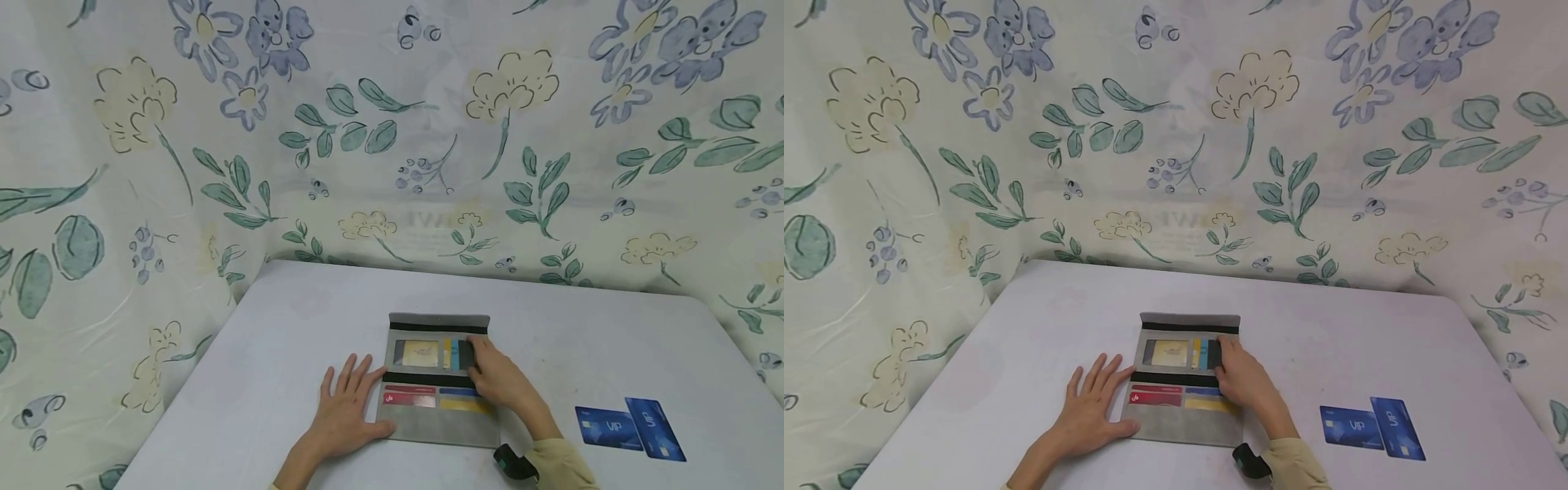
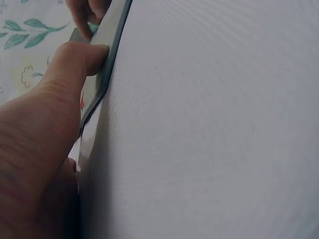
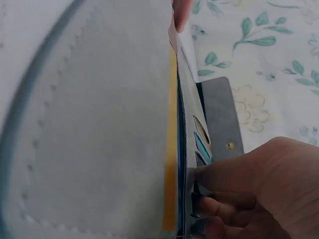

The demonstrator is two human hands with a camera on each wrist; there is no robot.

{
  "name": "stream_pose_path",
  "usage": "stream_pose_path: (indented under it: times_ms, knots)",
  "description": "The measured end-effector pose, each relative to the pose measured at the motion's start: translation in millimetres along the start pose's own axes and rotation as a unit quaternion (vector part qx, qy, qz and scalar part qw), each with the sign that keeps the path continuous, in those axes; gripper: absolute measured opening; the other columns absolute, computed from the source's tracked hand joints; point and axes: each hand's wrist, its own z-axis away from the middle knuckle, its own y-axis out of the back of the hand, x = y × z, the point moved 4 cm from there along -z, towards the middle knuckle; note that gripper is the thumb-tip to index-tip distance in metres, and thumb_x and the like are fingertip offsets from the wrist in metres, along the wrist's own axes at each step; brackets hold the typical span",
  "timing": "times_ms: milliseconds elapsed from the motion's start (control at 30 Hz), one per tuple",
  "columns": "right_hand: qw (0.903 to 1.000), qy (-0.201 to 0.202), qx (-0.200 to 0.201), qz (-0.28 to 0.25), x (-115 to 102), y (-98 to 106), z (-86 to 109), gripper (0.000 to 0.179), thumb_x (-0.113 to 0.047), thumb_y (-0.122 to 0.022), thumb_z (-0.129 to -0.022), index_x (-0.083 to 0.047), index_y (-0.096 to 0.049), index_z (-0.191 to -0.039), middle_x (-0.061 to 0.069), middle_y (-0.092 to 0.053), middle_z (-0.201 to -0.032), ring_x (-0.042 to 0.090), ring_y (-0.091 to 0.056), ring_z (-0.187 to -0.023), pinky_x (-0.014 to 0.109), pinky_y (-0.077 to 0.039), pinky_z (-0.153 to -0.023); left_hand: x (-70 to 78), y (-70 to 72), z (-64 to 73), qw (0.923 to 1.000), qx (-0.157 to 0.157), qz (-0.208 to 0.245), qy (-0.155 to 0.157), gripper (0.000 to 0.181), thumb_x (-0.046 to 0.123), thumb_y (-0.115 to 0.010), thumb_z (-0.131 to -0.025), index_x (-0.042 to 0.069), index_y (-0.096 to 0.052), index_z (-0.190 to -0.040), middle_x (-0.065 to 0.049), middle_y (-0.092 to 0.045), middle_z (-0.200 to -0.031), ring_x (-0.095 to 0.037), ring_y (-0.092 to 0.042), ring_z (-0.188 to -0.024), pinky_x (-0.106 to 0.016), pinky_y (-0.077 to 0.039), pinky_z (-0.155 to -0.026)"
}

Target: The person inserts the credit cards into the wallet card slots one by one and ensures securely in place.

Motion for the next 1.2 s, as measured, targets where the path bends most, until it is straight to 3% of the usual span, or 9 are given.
stream_pose_path:
  times_ms: [167,433,600,800,1033,1200]
  knots:
    - [0.9997,0.005,0.002,0.023,-2,0,-1.5,0.054,-0.007,-0.058,-0.096,0.011,-0.039,-0.143,0.027,-0.050,-0.135,0.039,-0.057,-0.120,0.052,-0.047,-0.100,2.7,1.5,-1.0,1.0000,0.003,0.002,0.003,0.089,0.062,-0.069,-0.077,0.013,-0.042,-0.147,-0.014,-0.029,-0.159,-0.039,-0.012,-0.149,-0.066,0.000,-0.114]
    - [0.9957,0.045,0.033,0.074,-10,1,2.3,0.056,-0.008,-0.063,-0.094,0.012,-0.040,-0.142,0.026,-0.057,-0.123,0.033,-0.065,-0.099,0.047,-0.056,-0.082,3.6,1.0,-2.8,0.9999,0.009,-0.003,0.009,0.090,0.062,-0.070,-0.076,0.013,-0.042,-0.147,-0.014,-0.029,-0.159,-0.039,-0.012,-0.149,-0.065,0.000,-0.114]
    - [0.9937,0.049,0.040,0.093,-10,3,2.6,0.056,-0.010,-0.065,-0.094,0.010,-0.042,-0.141,0.023,-0.059,-0.119,0.031,-0.065,-0.097,0.046,-0.056,-0.080,4.9,1.1,-3.3,0.9998,0.014,0.001,0.011,0.089,0.061,-0.070,-0.076,0.013,-0.043,-0.146,-0.014,-0.029,-0.159,-0.039,-0.012,-0.149,-0.066,0.000,-0.114]
    - [0.9964,0.041,0.022,0.071,-3,7,2.1,0.056,-0.015,-0.067,-0.094,0.006,-0.045,-0.140,0.022,-0.057,-0.129,0.035,-0.062,-0.113,0.049,-0.053,-0.092,7.1,-0.5,-4.7,0.9998,0.013,0.006,0.013,0.089,0.060,-0.070,-0.076,0.013,-0.043,-0.146,-0.015,-0.030,-0.159,-0.039,-0.013,-0.149,-0.066,0.000,-0.114]
    - [0.9990,0.028,-0.008,0.034,6,10,0.3,0.055,-0.015,-0.072,-0.090,-0.003,-0.050,-0.139,0.006,-0.060,-0.102,0.016,-0.058,-0.085,0.041,-0.054,-0.076,8.4,-3.7,-7.5,0.9998,0.009,0.005,0.017,0.089,0.062,-0.070,-0.076,0.014,-0.043,-0.147,-0.014,-0.029,-0.159,-0.039,-0.012,-0.150,-0.065,0.000,-0.114]
    - [0.9994,0.021,-0.029,0.006,7,12,2.0,0.057,-0.015,-0.073,-0.089,-0.006,-0.050,-0.140,0.007,-0.061,-0.109,0.020,-0.061,-0.095,0.047,-0.054,-0.086,9.8,-4.1,-9.2,0.9997,0.007,0.005,0.022,0.090,0.062,-0.070,-0.076,0.014,-0.042,-0.147,-0.014,-0.029,-0.160,-0.038,-0.012,-0.150,-0.065,0.000,-0.114]
